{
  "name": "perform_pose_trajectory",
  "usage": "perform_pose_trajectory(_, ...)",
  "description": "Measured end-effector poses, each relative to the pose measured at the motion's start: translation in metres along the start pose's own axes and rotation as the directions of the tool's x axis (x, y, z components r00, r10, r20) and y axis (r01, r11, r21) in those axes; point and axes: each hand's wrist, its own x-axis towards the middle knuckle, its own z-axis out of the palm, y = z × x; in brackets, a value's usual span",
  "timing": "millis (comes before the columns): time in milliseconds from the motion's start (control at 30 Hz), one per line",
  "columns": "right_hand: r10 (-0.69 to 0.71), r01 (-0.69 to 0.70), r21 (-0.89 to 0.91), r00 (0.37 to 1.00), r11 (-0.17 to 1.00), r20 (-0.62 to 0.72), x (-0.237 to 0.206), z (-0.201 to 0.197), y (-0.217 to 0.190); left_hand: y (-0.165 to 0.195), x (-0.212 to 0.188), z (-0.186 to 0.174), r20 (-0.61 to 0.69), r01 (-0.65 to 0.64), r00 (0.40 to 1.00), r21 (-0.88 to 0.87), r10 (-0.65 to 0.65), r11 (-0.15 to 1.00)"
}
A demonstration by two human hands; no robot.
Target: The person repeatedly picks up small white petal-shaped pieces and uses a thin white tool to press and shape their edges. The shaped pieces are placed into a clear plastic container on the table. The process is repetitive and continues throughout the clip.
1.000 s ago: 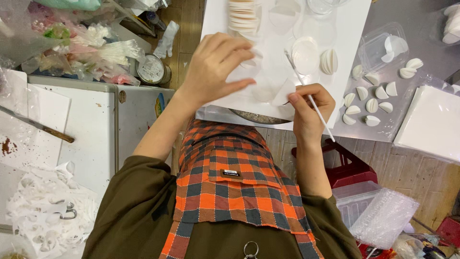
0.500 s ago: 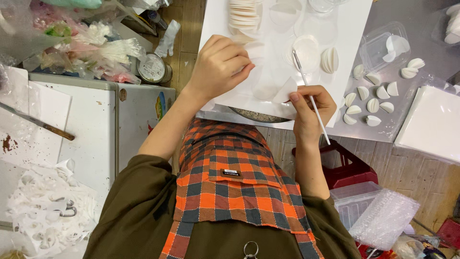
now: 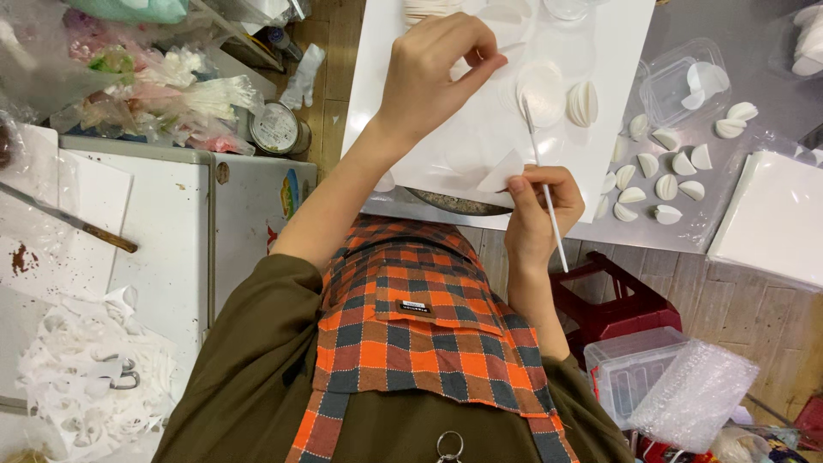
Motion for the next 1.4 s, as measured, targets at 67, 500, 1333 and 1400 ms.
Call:
perform_pose_trajectory(67,-0.039,0.041,0.053,0.998,0.998,-0.049,0.011,0.004,-0.006,0.004,-0.003,0.003,0.013,0.078,0.997,-0.135,-0.077,0.988)
perform_pose_trajectory(500,-0.063,0.073,0.098,0.993,0.993,-0.101,0.061,0.046,-0.025,0.016,-0.009,0.015,0.116,0.264,0.964,-0.452,-0.237,0.852)
perform_pose_trajectory(1333,-0.208,0.186,-0.164,0.970,0.969,-0.124,0.068,0.055,-0.031,0.016,-0.015,0.024,0.162,0.385,0.911,-0.662,-0.379,0.643)
perform_pose_trajectory(1400,-0.214,0.189,-0.181,0.968,0.965,-0.133,0.068,0.056,-0.031,0.019,-0.014,0.022,0.150,0.373,0.918,-0.638,-0.367,0.673)
